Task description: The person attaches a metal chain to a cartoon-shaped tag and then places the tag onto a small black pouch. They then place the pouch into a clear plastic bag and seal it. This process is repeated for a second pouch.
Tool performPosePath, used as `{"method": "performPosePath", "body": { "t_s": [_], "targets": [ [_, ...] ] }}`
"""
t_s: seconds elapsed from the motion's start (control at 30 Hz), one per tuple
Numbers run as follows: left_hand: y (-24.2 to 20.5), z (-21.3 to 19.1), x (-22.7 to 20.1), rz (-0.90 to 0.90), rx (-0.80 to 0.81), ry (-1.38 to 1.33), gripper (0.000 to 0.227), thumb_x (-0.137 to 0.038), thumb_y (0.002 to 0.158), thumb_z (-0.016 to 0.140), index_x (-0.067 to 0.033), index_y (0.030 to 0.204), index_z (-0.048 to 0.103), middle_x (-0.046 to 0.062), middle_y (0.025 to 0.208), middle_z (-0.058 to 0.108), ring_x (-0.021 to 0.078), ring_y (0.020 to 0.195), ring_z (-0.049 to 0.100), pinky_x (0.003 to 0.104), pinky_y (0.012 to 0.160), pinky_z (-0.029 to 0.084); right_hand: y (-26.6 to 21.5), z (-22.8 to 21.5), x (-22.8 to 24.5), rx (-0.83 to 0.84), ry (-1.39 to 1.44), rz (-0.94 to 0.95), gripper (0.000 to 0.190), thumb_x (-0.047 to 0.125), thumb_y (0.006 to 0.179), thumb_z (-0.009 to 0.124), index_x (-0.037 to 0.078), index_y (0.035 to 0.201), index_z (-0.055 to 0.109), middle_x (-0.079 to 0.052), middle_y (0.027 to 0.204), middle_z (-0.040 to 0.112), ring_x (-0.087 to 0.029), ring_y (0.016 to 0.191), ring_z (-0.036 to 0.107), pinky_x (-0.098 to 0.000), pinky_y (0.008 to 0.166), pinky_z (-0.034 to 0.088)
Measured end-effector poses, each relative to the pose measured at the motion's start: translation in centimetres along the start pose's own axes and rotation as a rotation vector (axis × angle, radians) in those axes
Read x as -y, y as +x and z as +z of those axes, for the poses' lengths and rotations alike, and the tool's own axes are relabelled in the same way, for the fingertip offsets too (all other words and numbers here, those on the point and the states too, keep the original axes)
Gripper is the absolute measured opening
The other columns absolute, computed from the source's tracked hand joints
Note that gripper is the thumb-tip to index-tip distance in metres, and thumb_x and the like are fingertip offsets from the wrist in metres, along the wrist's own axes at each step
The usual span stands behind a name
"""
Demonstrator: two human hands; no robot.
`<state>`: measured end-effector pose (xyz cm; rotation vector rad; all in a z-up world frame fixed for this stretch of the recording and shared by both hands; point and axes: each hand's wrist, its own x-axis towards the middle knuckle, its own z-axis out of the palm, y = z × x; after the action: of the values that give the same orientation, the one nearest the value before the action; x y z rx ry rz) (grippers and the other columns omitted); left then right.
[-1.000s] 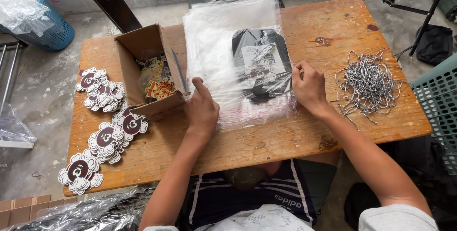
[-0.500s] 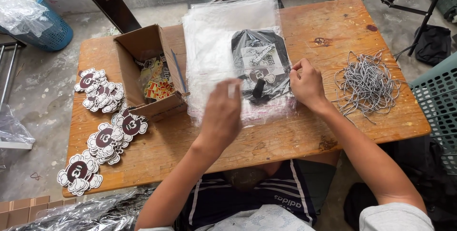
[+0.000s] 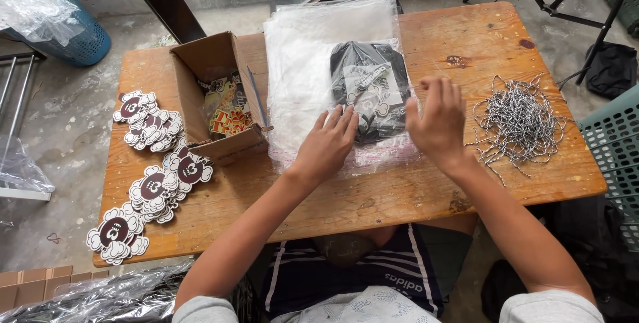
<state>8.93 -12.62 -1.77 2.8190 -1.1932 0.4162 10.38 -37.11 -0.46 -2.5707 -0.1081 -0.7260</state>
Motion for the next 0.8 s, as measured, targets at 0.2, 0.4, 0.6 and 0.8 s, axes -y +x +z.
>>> {"method": "performPosePath", "body": {
  "t_s": [0.2, 0.4, 0.6, 0.8],
  "targets": [
    [1.4, -1.5, 0.3, -0.040, -0.042, -0.036, 0.059, -0.008, 0.087, 0.050, 0.0048, 0.145, 0.048, 0.027, 0.143, 0.056, 0.0402, 0.136, 0.052, 0.058, 0.109, 0.039, -0.9, 0.2, 5.1, 0.037, -0.032, -0.705, 0.050, 0.016, 0.069, 0.070, 0.007, 0.118, 0.061, -0.013, 0.121, 0.062, -0.034, 0.121, 0.058, -0.0432, 0.100, 0.044],
    [2.7, -5.0, 0.2, -0.069, -0.244, 0.052, 0.054, -0.011, 0.086, 0.050, 0.0023, 0.138, 0.053, 0.023, 0.136, 0.062, 0.0376, 0.133, 0.054, 0.058, 0.109, 0.037, 1.6, 4.5, 1.5, -0.137, -0.125, -0.777, 0.043, 0.020, 0.078, 0.077, 0.009, 0.116, 0.058, -0.009, 0.094, 0.067, -0.027, 0.088, 0.069, -0.0406, 0.087, 0.052],
    [0.4, -11.9, -0.2, -0.099, -0.966, -0.212, 0.033, -0.019, 0.105, 0.044, -0.0047, 0.131, 0.057, 0.019, 0.147, 0.050, 0.0421, 0.141, 0.047, 0.054, 0.117, 0.040, 2.6, -3.1, 3.5, -0.191, 0.439, -0.275, 0.038, 0.013, 0.098, 0.077, -0.001, 0.120, 0.048, -0.023, 0.090, 0.058, -0.042, 0.080, 0.066, -0.0457, 0.067, 0.052],
    [-6.2, -14.3, -1.5, -0.405, -0.717, -0.746, 0.064, -0.019, 0.101, 0.059, -0.0009, 0.150, 0.023, 0.026, 0.155, 0.028, 0.0406, 0.151, 0.029, 0.051, 0.129, 0.027, -2.6, -8.6, 6.6, -0.143, 1.356, 0.392, 0.047, 0.017, 0.088, 0.071, 0.007, 0.128, 0.050, -0.007, 0.121, 0.066, -0.017, 0.113, 0.066, -0.0258, 0.104, 0.056]
  ]
}}
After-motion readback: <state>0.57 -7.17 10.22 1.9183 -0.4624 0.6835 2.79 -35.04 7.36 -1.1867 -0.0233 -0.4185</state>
